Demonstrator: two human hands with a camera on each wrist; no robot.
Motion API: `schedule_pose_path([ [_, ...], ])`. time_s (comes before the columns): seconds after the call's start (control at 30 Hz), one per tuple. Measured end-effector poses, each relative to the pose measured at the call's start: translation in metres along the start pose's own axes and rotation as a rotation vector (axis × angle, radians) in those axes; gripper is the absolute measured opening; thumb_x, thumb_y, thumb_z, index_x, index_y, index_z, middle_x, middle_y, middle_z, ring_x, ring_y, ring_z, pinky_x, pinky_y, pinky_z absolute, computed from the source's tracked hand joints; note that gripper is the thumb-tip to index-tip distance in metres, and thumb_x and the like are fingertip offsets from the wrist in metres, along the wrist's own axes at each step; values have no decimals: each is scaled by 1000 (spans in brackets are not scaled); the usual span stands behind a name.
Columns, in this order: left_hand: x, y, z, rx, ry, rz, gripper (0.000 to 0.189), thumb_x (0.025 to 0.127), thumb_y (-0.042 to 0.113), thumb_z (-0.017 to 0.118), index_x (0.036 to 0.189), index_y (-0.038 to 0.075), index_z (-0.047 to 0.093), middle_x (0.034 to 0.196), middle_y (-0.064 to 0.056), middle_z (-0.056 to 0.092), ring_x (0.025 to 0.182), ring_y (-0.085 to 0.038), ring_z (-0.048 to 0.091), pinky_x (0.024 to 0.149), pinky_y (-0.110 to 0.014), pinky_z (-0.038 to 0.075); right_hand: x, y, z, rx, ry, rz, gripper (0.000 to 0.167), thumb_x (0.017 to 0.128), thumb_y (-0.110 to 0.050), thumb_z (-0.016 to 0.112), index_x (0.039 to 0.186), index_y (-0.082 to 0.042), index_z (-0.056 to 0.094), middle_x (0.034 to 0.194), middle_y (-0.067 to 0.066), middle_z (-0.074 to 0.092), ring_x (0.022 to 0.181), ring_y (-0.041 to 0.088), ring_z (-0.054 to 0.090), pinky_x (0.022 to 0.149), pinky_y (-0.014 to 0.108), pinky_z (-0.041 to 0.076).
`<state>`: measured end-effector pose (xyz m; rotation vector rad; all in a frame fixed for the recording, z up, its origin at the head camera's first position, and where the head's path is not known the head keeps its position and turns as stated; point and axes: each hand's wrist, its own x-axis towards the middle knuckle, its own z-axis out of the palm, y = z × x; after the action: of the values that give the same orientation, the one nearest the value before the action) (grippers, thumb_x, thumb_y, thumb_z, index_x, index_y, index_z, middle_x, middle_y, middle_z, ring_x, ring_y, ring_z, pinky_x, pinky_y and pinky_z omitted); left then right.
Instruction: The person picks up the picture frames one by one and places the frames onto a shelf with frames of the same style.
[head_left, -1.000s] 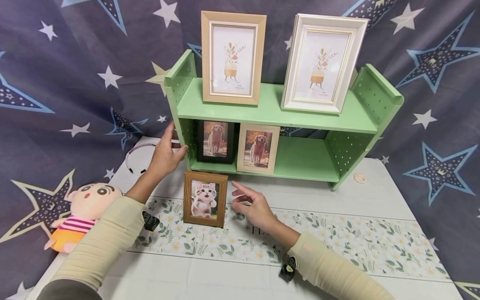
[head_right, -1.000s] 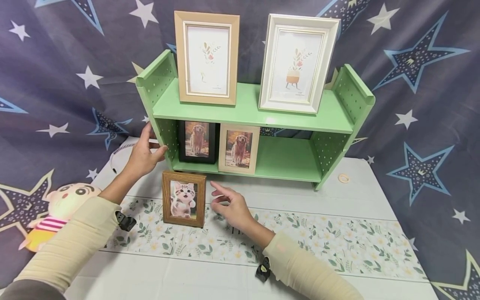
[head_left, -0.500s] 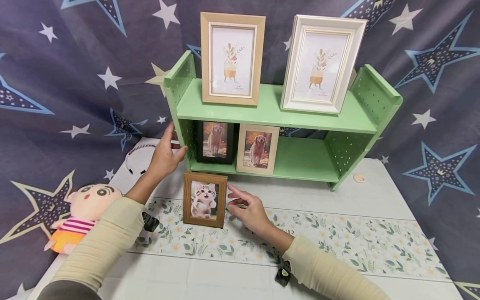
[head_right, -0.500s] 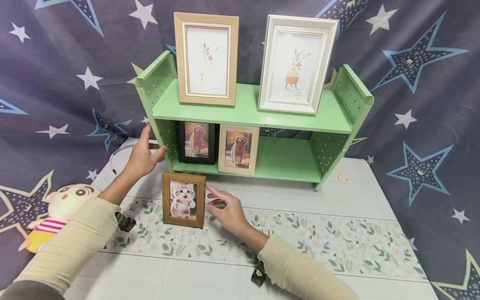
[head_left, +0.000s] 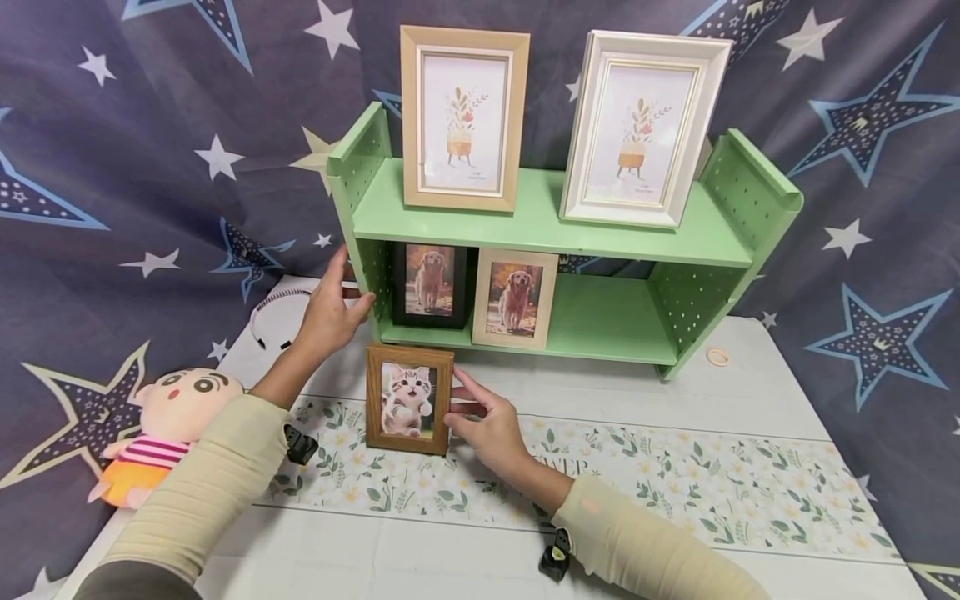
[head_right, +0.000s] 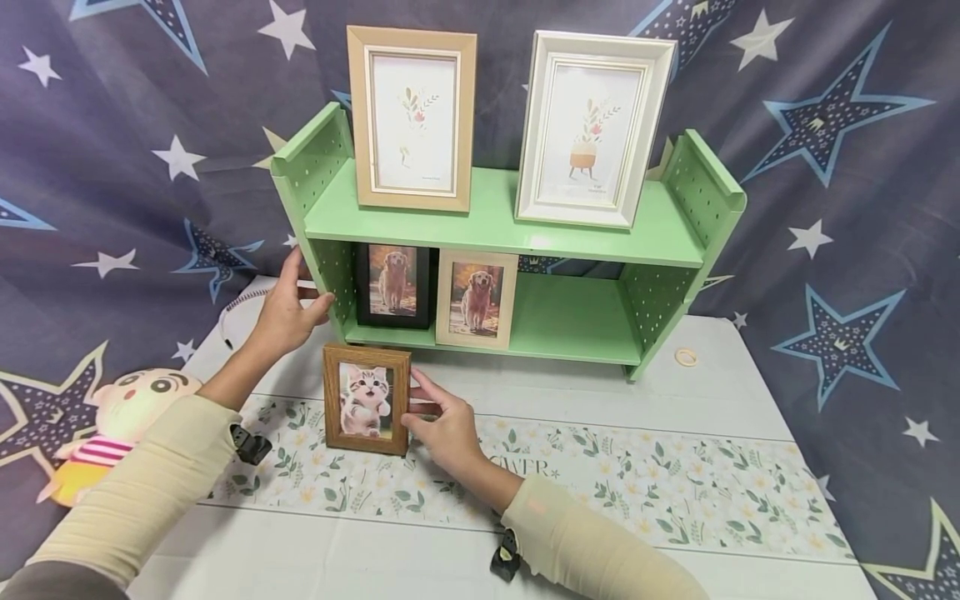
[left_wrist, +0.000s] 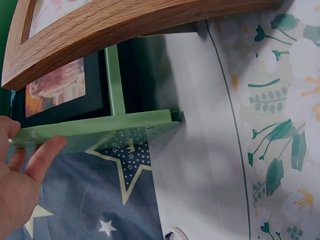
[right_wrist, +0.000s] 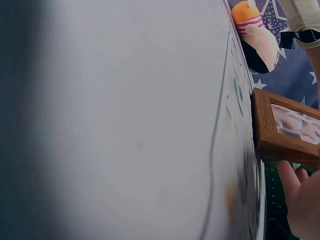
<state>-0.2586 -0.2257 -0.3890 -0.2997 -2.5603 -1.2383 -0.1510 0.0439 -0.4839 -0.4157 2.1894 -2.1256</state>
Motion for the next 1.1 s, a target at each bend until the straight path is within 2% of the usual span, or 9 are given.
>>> schedule_pose_path([
  [0.2,0,0,0,1,-2,-1,87,98,5,62,166,22,9,129,-25,56,110,-46,68,68,-30,67,-1,1,8,-25,51,-14,71,84,4,78,148,-19,56,119,21,73,101,38,74,80,20,64],
  [0.47,0,0,0,15,-1,4,86,98,6,62,166,21,10,129,-25,56,110,-45,68,72,-41,68,-11,-33,15,-68,80,0,72,85,15,69,150,-8,51,116,27,71,100,45,72,78,15,61],
  [0.8,0,-2,1,8,3,7,87,98,5,62,165,23,11,128,-25,57,109,-45,68,71,-39,68,-11,-30,18,-79,108,19,72,85,15,67,150,-13,52,114,25,72,98,44,72,69,14,61],
  [1.1,0,-1,0,3,2,4,87,98,6,62,166,23,10,129,-25,57,110,-45,68,71,-37,67,-12,-30,20,-114,123,3,72,86,12,70,150,-14,52,112,23,73,97,41,73,71,11,58],
])
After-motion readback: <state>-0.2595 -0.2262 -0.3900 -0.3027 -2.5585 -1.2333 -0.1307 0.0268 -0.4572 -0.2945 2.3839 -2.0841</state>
